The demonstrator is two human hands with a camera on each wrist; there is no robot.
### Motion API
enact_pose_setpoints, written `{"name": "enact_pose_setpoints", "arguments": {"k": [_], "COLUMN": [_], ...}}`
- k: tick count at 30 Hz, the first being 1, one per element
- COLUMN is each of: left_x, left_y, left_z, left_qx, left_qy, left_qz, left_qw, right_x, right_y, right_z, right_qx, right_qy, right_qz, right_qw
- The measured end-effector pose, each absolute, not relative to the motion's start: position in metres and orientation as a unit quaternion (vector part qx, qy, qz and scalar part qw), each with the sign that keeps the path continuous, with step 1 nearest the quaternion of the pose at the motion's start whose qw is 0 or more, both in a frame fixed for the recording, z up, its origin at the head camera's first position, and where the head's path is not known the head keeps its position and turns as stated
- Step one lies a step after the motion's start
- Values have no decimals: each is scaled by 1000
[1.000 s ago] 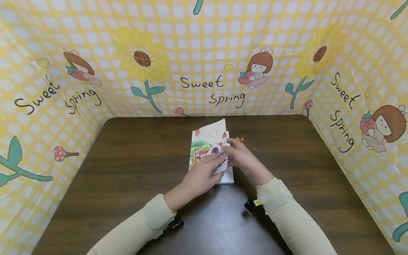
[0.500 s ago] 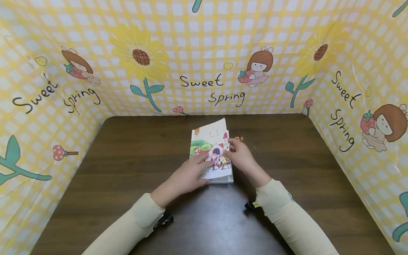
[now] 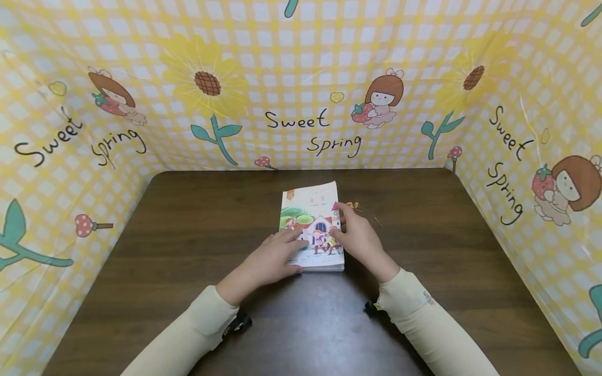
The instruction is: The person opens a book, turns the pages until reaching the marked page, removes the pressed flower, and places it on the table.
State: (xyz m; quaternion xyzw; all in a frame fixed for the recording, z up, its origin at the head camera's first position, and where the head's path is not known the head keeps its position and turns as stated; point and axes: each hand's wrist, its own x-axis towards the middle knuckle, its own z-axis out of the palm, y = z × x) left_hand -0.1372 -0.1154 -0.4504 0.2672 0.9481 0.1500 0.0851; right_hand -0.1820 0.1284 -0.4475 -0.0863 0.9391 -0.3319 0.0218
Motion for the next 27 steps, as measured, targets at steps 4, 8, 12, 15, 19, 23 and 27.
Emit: {"name": "enact_pose_setpoints", "arguments": {"k": [4,8,12,15,19,23,27], "left_x": [-137,-136,-136,-136,-136,-136,-135], "left_y": [-118,-121,-125,-126,-128,-129,-129], "left_z": [-450,-449,-450,-450,-448,-447,-448], "left_qx": [264,266,277,283,289,291,291], "left_qy": [950,950,947,945,944,943,943], "left_qz": [146,141,139,135,130,134,131], "left_qw": [86,88,90,92,87,92,100], "right_x": [-181,-178,-175,-173,-172,-170,-168], "right_y": [130,133,138,141,146,149,152], "right_z": [-451,-455,-457,-458,-457,-457,-459], "right_qx": [-110,-151,-204,-235,-264,-277,-280], "right_qy": [954,962,964,961,958,958,959], "right_qz": [-279,-226,-170,-140,-108,-74,-49], "right_qw": [11,-10,-28,-36,-38,-17,7]}}
